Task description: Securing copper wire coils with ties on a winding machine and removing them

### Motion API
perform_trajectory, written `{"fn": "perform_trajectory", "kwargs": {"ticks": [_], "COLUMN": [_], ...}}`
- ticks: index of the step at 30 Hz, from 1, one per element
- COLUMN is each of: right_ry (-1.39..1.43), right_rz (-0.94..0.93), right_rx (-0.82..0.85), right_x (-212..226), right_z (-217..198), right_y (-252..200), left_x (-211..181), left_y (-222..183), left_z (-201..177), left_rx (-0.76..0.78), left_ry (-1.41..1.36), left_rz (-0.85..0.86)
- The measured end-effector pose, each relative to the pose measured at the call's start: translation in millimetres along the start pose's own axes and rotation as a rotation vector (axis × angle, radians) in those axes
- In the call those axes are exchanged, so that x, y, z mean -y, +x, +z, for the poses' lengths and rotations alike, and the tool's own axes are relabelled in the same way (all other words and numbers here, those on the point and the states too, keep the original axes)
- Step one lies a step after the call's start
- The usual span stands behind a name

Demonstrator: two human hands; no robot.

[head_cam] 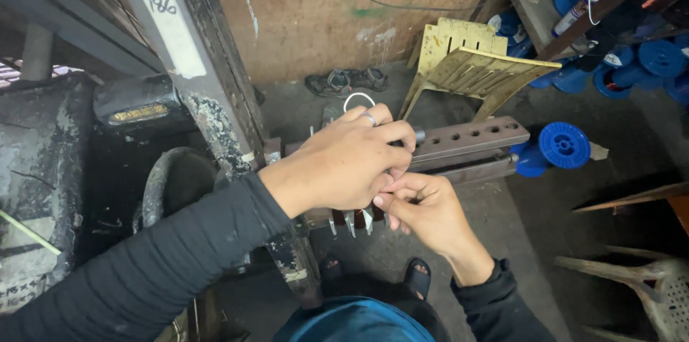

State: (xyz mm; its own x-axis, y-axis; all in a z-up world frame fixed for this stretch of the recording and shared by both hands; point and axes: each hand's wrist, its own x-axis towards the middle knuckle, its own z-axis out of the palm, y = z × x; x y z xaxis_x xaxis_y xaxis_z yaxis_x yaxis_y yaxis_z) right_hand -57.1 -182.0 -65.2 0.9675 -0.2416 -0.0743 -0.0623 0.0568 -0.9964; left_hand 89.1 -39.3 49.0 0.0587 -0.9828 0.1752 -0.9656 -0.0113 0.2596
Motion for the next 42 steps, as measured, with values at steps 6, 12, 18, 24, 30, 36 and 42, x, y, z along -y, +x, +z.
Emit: {"fn": "perform_trajectory", "kwargs": {"ticks": [6, 12, 18, 24, 30, 36, 42], "right_ry": [0.021, 0.045, -0.125, -0.46, -0.651, -0.664, -0.56], "right_rz": [-0.044, -0.16, -0.308, -0.462, -0.644, -0.694, -0.5], "right_rx": [-0.061, -0.095, -0.282, -0.284, -0.34, -0.41, -0.31], "right_x": [-11.3, -7.6, 18.5, 42.0, 41.6, 27.3, 12.9], "right_z": [5.8, 14.8, 18.7, 14.2, 26.7, 31.8, 28.0], "right_y": [-3.8, -22.7, -29.0, -19.8, -29.1, -35.3, -46.7], "left_x": [-3.6, -23.6, -91.4, -107.5, -108.4, -104.5, -101.2], "left_y": [1.6, -6.2, -42.1, -53.5, -40.7, -32.4, -34.2], "left_z": [3.1, -8.9, 18.3, 94.3, 112.4, 116.8, 122.8], "left_rx": [0.006, -0.179, -0.705, -0.689, -0.692, -0.75, -0.831], "left_ry": [0.031, 0.015, -0.108, 0.009, 0.227, 0.244, 0.107], "left_rz": [-0.061, -0.069, -0.48, -0.806, -0.878, -0.915, -0.872]}}
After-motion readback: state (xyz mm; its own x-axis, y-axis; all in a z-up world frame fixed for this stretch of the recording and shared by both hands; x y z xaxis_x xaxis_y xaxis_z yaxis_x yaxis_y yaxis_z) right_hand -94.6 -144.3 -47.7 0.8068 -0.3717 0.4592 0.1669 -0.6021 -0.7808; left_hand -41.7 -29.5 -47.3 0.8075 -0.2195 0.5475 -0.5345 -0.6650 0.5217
